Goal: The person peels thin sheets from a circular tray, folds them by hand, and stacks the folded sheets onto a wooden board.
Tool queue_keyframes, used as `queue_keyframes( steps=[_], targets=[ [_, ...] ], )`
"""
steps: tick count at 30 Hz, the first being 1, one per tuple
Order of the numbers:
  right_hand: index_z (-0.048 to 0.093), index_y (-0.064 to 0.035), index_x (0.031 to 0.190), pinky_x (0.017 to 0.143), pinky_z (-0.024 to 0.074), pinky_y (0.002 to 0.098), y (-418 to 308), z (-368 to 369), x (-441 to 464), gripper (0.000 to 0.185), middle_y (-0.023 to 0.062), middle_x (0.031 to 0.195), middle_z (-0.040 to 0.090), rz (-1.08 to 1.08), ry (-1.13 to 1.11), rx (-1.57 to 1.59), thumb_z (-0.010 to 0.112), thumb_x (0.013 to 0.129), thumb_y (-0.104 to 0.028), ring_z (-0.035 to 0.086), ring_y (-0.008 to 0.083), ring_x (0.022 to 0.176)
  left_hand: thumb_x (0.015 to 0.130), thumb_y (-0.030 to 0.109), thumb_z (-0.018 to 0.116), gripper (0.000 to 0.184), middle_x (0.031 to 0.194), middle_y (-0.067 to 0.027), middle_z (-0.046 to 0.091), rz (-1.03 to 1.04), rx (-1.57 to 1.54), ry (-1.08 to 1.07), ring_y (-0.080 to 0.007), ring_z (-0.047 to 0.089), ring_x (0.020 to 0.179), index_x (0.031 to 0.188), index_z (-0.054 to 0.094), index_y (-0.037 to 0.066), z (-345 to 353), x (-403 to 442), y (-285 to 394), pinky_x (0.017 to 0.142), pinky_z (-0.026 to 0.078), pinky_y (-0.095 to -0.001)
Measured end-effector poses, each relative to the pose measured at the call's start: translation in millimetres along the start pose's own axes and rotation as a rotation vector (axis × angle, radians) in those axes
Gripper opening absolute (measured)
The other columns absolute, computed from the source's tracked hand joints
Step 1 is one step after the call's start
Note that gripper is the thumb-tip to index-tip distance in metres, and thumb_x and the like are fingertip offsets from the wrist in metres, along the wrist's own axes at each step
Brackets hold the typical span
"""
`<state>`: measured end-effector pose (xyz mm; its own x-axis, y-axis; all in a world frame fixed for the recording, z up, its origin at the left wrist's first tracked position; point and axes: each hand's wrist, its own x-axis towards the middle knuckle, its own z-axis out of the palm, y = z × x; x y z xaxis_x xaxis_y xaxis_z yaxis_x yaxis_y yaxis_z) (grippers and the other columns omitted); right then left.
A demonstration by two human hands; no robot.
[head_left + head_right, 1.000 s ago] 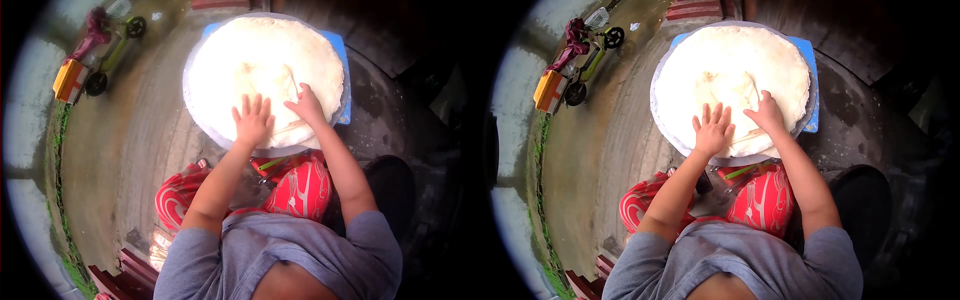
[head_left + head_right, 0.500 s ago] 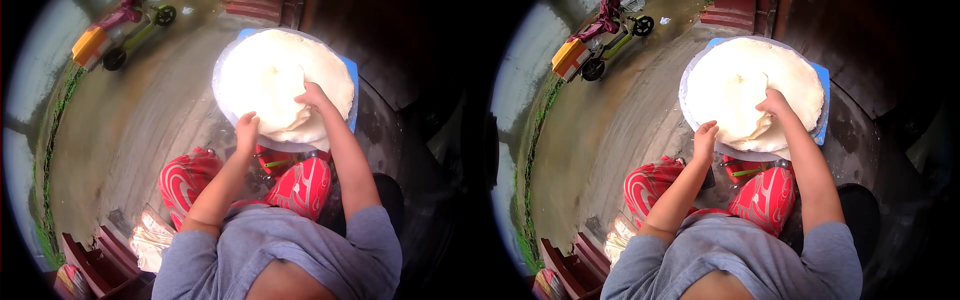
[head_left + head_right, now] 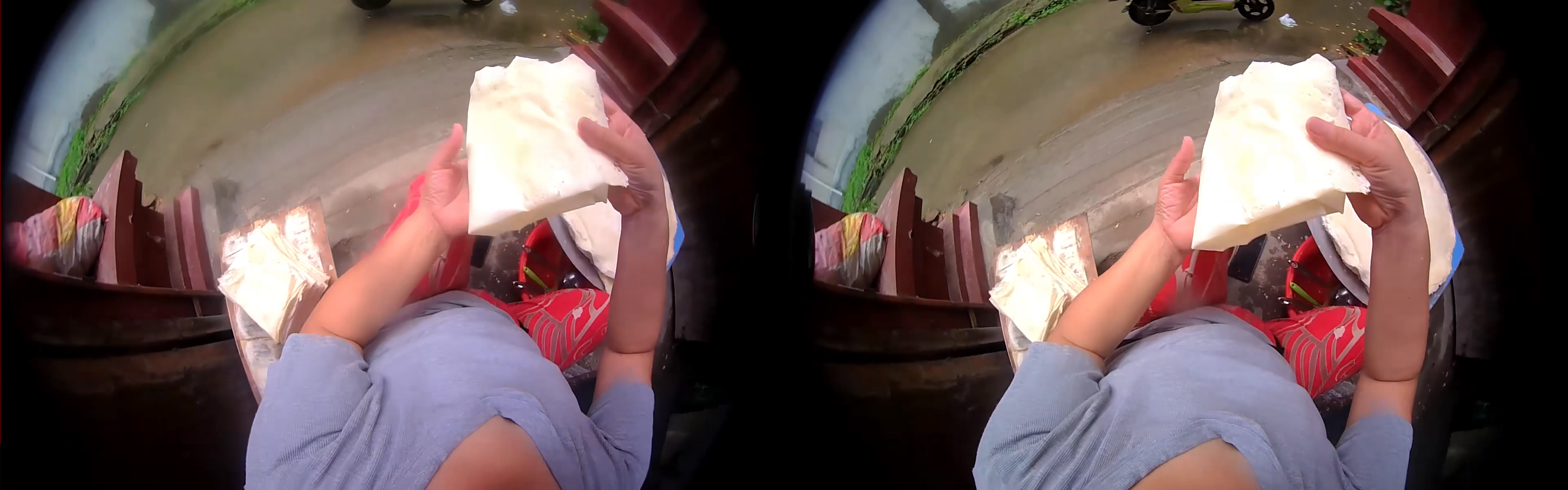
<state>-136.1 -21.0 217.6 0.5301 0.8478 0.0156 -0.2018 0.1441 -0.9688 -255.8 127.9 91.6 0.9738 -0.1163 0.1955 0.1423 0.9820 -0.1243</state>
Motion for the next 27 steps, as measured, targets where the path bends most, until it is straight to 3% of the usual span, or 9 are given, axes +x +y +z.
queue_keyframes(
  steps=[2, 6, 11, 16, 20, 22, 23, 24, 27],
  targets=[
    [0.039, 0.0036, 0.132, 0.088, 0.053, 0.0341, 16, 38, 8, 0.061, 0.0173, 0.118, 0.059, 0.092, -0.122, 0.016, 0.068, 0.079, -0.004, 0.064, 0.0223, 0.102, 0.082, 0.029, 0.065, 0.069, 0.136, -0.02, 0.045, 0.198, 0.233, 0.084, -0.0361, 0.044, 0.125, 0.137, 0.036, -0.001, 12, -52, 18, 0.107, 0.032, -0.0501],
    [0.038, 0.0037, 0.133, 0.089, 0.0514, 0.032, 72, 119, 31, 0.063, 0.0158, 0.117, 0.06, 0.245, -0.306, 0.035, 0.069, 0.078, -0.003, 0.063, 0.0202, 0.103, 0.083, 0.016, 0.06, 0.059, 0.131, -0.0224, 0.048, 0.425, 0.382, 0.31, -0.0352, 0.048, 0.121, 0.134, 0.038, -0.004, 22, -174, 48, 0.105, 0.037, -0.047],
    [0.047, 0.0026, 0.125, 0.089, 0.049, 0.029, 154, 223, 75, 0.053, 0.0124, 0.114, 0.062, 0.382, -0.629, 0.091, 0.07, 0.078, -0.003, 0.062, 0.0163, 0.099, 0.084, 0.013, 0.057, 0.053, 0.126, -0.0221, 0.052, 0.707, 0.504, 0.575, -0.0347, 0.054, 0.114, 0.13, 0.041, -0.006, 36, -314, 88, 0.101, 0.042, -0.0449],
    [0.045, -0.0008, 0.129, 0.091, 0.0472, 0.0291, 220, 316, 92, 0.056, 0.0094, 0.116, 0.06, 0.323, -0.835, 0.195, 0.069, 0.078, 0.0, 0.06, 0.0156, 0.102, 0.084, 0.008, 0.054, 0.051, 0.124, -0.0207, 0.053, 1.035, 0.795, 0.72, -0.0328, 0.055, 0.112, 0.13, 0.039, -0.006, 50, -406, 100, 0.097, 0.045, -0.0424],
    [0.038, 0.0006, 0.136, 0.091, 0.0464, 0.0305, 323, 330, 84, 0.066, 0.0119, 0.117, 0.058, 0.521, -0.836, 0.103, 0.069, 0.078, -0.004, 0.058, 0.0187, 0.104, 0.081, 0.006, 0.057, 0.063, 0.13, -0.0177, 0.049, 1.125, 0.825, 0.99, -0.0325, 0.052, 0.116, 0.138, 0.03, 0.001, -9, -456, 94, 0.1, 0.044, -0.0438],
    [0.039, 0.0007, 0.135, 0.082, 0.0498, 0.03, 362, 318, 71, 0.067, 0.0157, 0.114, 0.057, 0.616, -0.73, -0.403, 0.069, 0.075, -0.004, 0.06, 0.0209, 0.095, 0.083, 0.002, 0.057, 0.058, 0.129, -0.0117, 0.051, 1.07, 0.832, 1.299, -0.0243, 0.053, 0.116, 0.136, 0.034, 0.004, -55, -469, 82, 0.098, 0.045, -0.0377],
    [0.04, 0.0007, 0.133, 0.078, 0.0505, 0.0303, 381, 307, 64, 0.066, 0.0161, 0.111, 0.056, 0.636, -0.744, -0.482, 0.069, 0.074, -0.003, 0.06, 0.0215, 0.092, 0.082, 0.001, 0.055, 0.054, 0.129, -0.013, 0.05, 1.019, 0.781, 1.371, -0.0237, 0.051, 0.117, 0.133, 0.038, 0.002, -89, -480, 79, 0.1, 0.041, -0.0359],
    [0.042, 0.0008, 0.131, 0.073, 0.0513, 0.0307, 392, 301, 62, 0.064, 0.0164, 0.108, 0.055, 0.657, -0.753, -0.558, 0.069, 0.072, -0.002, 0.06, 0.0221, 0.088, 0.083, 0.0, 0.055, 0.051, 0.126, -0.0118, 0.053, 1.006, 0.827, 1.36, -0.0219, 0.052, 0.114, 0.131, 0.04, 0.002, -118, -495, 77, 0.098, 0.041, -0.0344],
    [0.043, 0.0015, 0.126, 0.063, 0.0525, 0.0302, 389, 301, 64, 0.06, 0.0141, 0.102, 0.054, 0.734, -0.677, -0.513, 0.068, 0.072, 0.0, 0.06, 0.0209, 0.082, 0.083, 0.001, 0.056, 0.047, 0.123, -0.0109, 0.055, 1.079, 0.741, 1.341, -0.0211, 0.054, 0.112, 0.129, 0.042, 0.002, -108, -488, 71, 0.096, 0.042, -0.0335]
  ],
)
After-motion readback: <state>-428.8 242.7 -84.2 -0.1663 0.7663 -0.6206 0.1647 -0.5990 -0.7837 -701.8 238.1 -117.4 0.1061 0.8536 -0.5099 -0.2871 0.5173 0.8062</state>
